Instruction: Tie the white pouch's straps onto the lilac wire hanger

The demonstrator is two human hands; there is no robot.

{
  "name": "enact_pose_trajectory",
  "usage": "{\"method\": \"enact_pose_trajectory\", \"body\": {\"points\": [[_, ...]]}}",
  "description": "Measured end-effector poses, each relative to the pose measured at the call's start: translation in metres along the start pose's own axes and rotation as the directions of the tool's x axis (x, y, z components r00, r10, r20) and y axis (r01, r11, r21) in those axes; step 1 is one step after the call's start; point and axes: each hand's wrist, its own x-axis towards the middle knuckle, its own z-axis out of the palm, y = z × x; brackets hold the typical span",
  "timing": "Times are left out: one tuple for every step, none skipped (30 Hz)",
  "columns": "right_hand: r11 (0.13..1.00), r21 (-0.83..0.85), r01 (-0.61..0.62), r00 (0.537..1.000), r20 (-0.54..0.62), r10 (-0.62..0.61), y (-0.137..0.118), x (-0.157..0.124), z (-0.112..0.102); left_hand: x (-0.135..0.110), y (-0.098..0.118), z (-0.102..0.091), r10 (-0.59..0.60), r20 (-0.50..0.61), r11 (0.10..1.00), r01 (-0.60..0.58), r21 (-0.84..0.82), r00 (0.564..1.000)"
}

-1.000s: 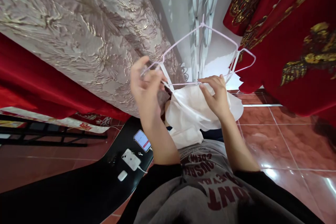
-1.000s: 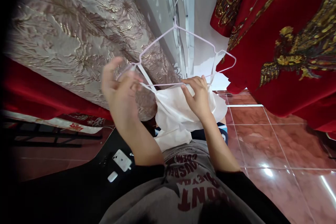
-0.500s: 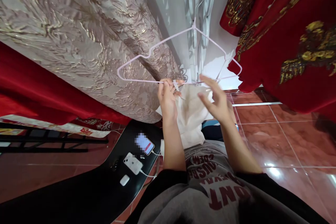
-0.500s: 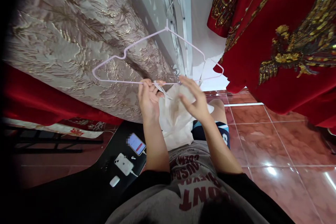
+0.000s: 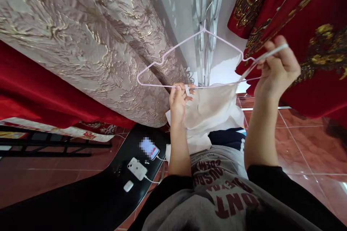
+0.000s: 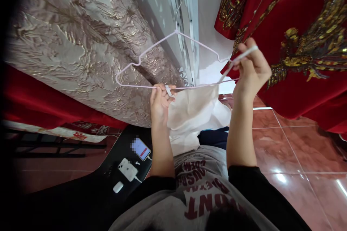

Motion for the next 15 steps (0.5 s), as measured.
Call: {"method": "enact_pose_trajectory", "body": {"points": [[0.998, -0.011, 0.068, 0.99, -0.123, -0.069, 0.007, -0.003, -0.008, 0.0, 0.0, 0.0, 0.005, -0.005, 1.0, -0.005, -0.012, 1.0], [0.992, -0.037, 0.123, 0.966, -0.223, -0.128, 0.011, -0.01, -0.016, 0.0, 0.0, -0.001, 0.01, -0.011, 1.0, -0.01, -0.023, 1.0], [0.985, -0.066, 0.157, 0.944, -0.285, -0.17, 0.012, -0.019, -0.022, 0.0, 0.0, -0.001, 0.015, -0.018, 0.999, -0.015, -0.033, 1.0], [0.981, -0.094, 0.169, 0.938, -0.29, -0.189, 0.01, -0.03, -0.026, 0.0, -0.001, 0.0, 0.017, -0.02, 0.999, -0.017, -0.039, 1.0], [0.979, -0.114, 0.166, 0.95, -0.247, -0.19, 0.005, -0.041, -0.027, -0.001, -0.003, 0.001, 0.014, -0.017, 0.999, -0.015, -0.04, 1.0], [0.979, -0.132, 0.153, 0.978, -0.123, -0.17, -0.001, -0.052, -0.025, -0.001, -0.005, 0.003, 0.008, -0.012, 0.999, -0.009, -0.035, 1.0], [0.976, -0.162, 0.148, 0.989, 0.056, -0.14, -0.008, -0.061, -0.021, -0.002, -0.007, 0.006, 0.003, -0.009, 1.0, -0.003, -0.025, 1.0], [0.965, -0.206, 0.16, 0.962, 0.25, -0.106, -0.014, -0.068, -0.013, -0.003, -0.01, 0.008, 0.002, -0.011, 1.0, -0.003, -0.011, 1.0], [0.949, -0.252, 0.188, 0.904, 0.422, -0.066, -0.019, -0.073, -0.005, -0.005, -0.013, 0.01, 0.01, -0.019, 1.0, -0.01, 0.009, 1.0], [0.93, -0.293, 0.223, 0.837, 0.547, -0.029, -0.021, -0.076, 0.004, -0.006, -0.017, 0.011, 0.023, -0.029, 0.999, -0.022, 0.039, 0.999], [0.91, -0.326, 0.257, 0.786, 0.619, 0.0, -0.021, -0.077, 0.012, -0.007, -0.019, 0.01, 0.044, -0.039, 0.996, -0.041, 0.079, 0.998], [0.894, -0.35, 0.281, 0.762, 0.647, 0.014, -0.019, -0.078, 0.018, -0.008, -0.021, 0.006, 0.078, -0.057, 0.989, -0.07, 0.13, 0.995], [0.883, -0.366, 0.293, 0.763, 0.646, 0.015, -0.016, -0.078, 0.021, -0.008, -0.022, 0.0, 0.13, -0.088, 0.975, -0.112, 0.19, 0.988], [0.878, -0.376, 0.296, 0.779, 0.627, 0.005, -0.013, -0.078, 0.023, -0.007, -0.022, -0.008, 0.207, -0.137, 0.951, -0.167, 0.259, 0.969], [0.877, -0.378, 0.297, 0.801, 0.598, -0.013, -0.011, -0.078, 0.022, -0.005, -0.02, -0.018, 0.308, -0.198, 0.914, -0.232, 0.334, 0.931]]}}
